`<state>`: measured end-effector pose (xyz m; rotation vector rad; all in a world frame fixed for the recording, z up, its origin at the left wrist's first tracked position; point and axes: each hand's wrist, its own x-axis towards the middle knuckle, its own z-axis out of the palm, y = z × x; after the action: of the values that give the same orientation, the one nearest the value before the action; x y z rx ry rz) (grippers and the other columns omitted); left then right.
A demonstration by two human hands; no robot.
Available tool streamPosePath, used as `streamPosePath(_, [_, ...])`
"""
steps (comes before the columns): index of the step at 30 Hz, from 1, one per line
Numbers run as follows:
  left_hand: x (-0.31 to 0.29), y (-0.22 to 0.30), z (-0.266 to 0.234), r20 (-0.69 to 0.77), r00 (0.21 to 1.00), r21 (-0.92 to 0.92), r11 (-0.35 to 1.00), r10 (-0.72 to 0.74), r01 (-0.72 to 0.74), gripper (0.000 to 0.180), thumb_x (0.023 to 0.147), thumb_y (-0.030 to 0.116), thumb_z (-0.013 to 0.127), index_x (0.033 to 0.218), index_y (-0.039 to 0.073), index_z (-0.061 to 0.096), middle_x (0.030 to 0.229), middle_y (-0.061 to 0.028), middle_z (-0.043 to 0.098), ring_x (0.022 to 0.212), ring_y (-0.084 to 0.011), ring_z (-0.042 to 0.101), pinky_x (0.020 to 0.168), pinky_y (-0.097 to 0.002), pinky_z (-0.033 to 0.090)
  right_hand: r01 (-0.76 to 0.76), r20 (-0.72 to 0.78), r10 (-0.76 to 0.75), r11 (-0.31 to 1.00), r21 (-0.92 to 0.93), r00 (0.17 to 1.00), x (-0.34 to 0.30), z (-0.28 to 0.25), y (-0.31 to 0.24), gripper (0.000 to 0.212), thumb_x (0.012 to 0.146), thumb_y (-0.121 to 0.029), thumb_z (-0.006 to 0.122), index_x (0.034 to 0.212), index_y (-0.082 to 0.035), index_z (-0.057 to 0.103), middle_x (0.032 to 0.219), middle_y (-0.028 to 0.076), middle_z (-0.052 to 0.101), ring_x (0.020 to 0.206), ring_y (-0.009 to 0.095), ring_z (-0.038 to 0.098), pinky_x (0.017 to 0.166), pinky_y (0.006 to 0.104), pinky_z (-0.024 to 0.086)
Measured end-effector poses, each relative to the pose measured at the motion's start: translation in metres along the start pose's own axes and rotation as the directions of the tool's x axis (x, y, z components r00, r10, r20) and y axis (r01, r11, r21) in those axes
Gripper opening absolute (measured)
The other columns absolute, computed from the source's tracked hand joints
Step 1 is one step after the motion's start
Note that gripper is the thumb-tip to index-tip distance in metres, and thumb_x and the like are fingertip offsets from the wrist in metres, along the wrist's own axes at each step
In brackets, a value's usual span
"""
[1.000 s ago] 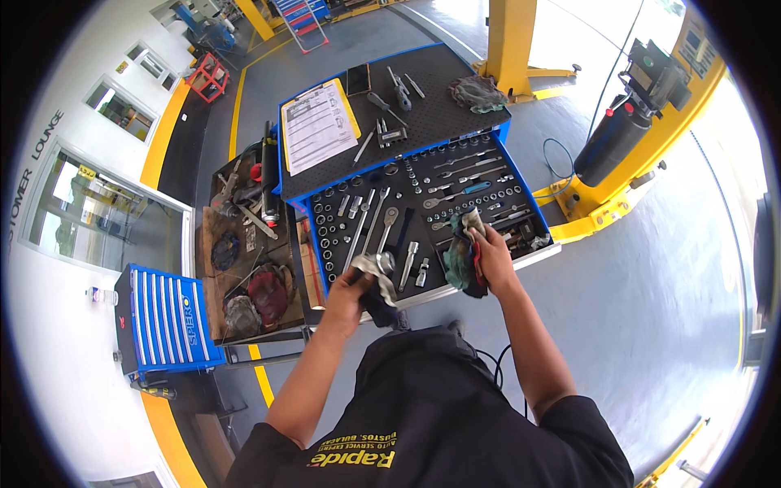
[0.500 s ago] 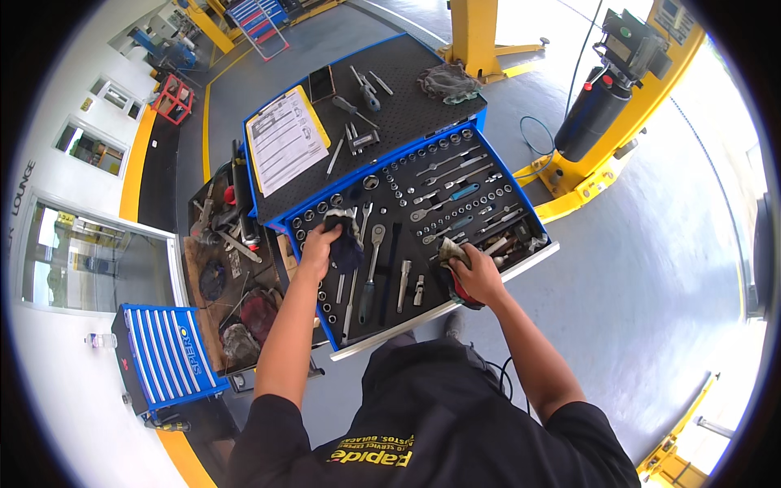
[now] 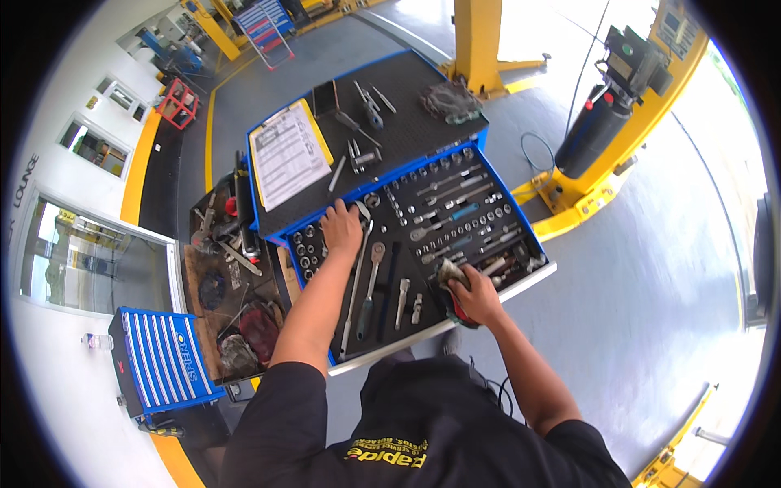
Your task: The person opens multiple drawers in a blue tool chest and wipes various tools with a cloth, then places them back into the drawers. The person handles wrenches, sockets, and other hand tools, moving them between drawers and the top surface of the chest.
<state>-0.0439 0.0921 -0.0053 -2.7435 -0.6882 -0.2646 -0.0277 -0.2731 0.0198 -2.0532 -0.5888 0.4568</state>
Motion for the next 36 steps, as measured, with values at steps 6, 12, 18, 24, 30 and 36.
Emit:
streamPosePath(6, [0.018,0.006,0.006,0.057,0.998,0.026,0.999,0.038,-0.039,0.023,0.096,0.022,0.059,0.095,0.011,0.079,0.115,-0.0114,0.067,0.107,-0.0340,0.063,0.084,-0.0489,0.052,0.008,0.057,-0.004,0.997,-0.074,0.998,0.001,-0.003,-0.006,0.035,0.096,-0.033,0.068,0.107,-0.001,0.062,0.097,0.032,0.069,0.100,0.054,0.063,0.082,0.0567,0.050])
streamPosePath(12, [0.028,0.011,0.017,0.089,0.994,0.051,0.996,0.064,-0.068,0.024,0.092,0.021,0.060,0.090,0.011,0.082,0.111,-0.0112,0.073,0.097,-0.0336,0.067,0.080,-0.0493,0.053,-0.031,0.118,0.043,0.994,-0.101,0.992,0.003,-0.003,-0.003,0.036,0.096,-0.034,0.069,0.106,0.000,0.063,0.099,0.030,0.070,0.102,0.051,0.066,0.086,0.0548,0.051])
streamPosePath(18, [0.023,0.011,0.020,0.067,0.998,-0.001,1.000,0.017,-0.017,0.026,0.094,0.022,0.060,0.097,0.011,0.083,0.116,-0.0059,0.072,0.103,-0.0315,0.064,0.083,-0.0489,0.050,-0.012,0.116,0.025,0.994,-0.112,0.993,0.003,-0.003,-0.002,0.035,0.096,-0.035,0.069,0.107,-0.001,0.065,0.100,0.028,0.071,0.101,0.050,0.067,0.085,0.0522,0.052])
streamPosePath(24, [0.010,0.006,-0.001,0.118,0.990,-0.082,0.995,0.074,-0.064,0.027,0.097,0.018,0.056,0.102,0.004,0.078,0.133,-0.0109,0.060,0.115,-0.0343,0.059,0.092,-0.0522,0.051,0.027,0.090,-0.021,0.998,-0.061,0.996,0.001,-0.005,0.003,0.042,0.097,-0.037,0.067,0.115,0.000,0.065,0.109,0.031,0.071,0.109,0.051,0.065,0.092,0.0543,0.051])
streamPosePath(30, [-0.008,-0.001,-0.015,0.111,0.984,-0.085,0.988,0.138,-0.129,0.028,0.101,0.017,0.053,0.108,0.004,0.076,0.133,-0.0096,0.063,0.113,-0.0343,0.059,0.095,-0.0515,0.050,0.047,0.082,-0.043,0.998,-0.045,0.996,0.002,-0.003,0.005,0.041,0.097,-0.036,0.067,0.116,0.000,0.065,0.108,0.030,0.071,0.108,0.051,0.065,0.091,0.0546,0.051])
streamPosePath(36, [-0.012,-0.004,-0.013,0.101,0.989,-0.122,0.988,0.104,-0.092,0.026,0.097,0.017,0.055,0.111,0.009,0.076,0.127,-0.0049,0.067,0.111,-0.0332,0.059,0.096,-0.0510,0.049,-0.028,0.144,0.036,0.998,-0.051,0.989,0.001,-0.011,-0.006,0.040,0.097,-0.036,0.067,0.118,-0.002,0.065,0.107,0.029,0.071,0.104,0.051,0.066,0.090,0.0541,0.052])
